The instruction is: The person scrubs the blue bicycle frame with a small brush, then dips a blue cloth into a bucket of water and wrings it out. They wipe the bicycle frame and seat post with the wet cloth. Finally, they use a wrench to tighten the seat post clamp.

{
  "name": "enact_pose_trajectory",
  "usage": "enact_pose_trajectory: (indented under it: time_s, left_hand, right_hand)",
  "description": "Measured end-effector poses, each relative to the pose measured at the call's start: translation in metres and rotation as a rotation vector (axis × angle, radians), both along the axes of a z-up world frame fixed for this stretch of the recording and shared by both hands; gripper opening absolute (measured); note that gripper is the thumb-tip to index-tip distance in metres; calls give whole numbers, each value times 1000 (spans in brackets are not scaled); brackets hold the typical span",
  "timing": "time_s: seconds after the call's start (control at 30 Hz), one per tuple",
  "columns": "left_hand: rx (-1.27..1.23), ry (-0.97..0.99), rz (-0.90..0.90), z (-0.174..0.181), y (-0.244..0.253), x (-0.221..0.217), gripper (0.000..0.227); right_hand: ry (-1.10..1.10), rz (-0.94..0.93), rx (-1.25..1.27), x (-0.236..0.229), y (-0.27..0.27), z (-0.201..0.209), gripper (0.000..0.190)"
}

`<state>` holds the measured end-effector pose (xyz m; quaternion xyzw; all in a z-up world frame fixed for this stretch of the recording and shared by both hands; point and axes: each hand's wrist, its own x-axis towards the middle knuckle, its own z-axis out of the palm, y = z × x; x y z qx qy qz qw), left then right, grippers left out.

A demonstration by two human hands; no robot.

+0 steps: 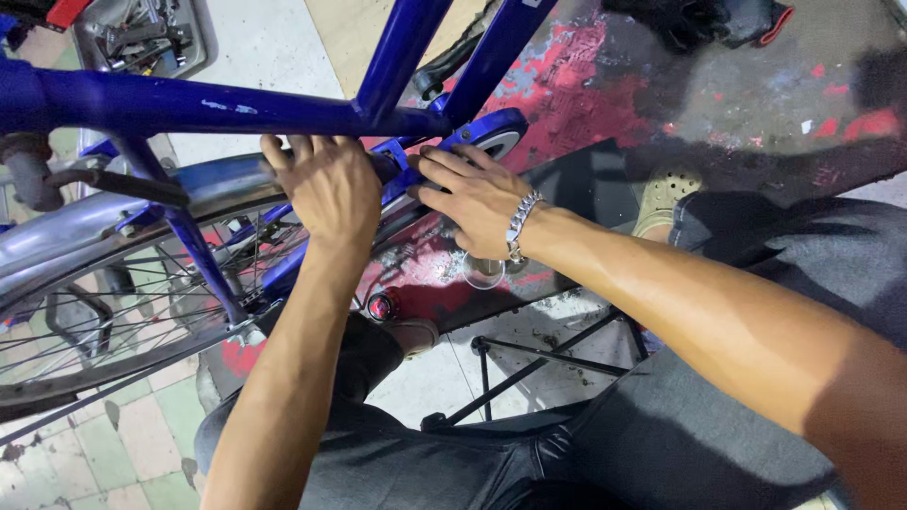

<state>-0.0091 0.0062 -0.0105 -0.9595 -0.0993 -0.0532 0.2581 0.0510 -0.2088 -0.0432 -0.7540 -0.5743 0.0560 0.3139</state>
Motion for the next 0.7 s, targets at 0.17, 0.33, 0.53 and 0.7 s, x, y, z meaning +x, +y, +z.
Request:
enact_pose_trajectory:
  time_s: [0.17,0.33,0.53,0.7]
  left_hand:
    - [90,-89,-20,-10,-1,12,47]
    - [-36,-71,-33,34,4,-8,26]
    - [147,-249,-230,78,-3,-37,20]
    - [-64,-58,-529,93,10,-40,20]
  right_hand:
    - [-28,16,-81,2,1,1,55]
    - [-16,11,-54,0,-1,1,46]
    - [-43,-42,2,-2,9,-2,35]
    - [-82,-83,12,-4,17,-4,35]
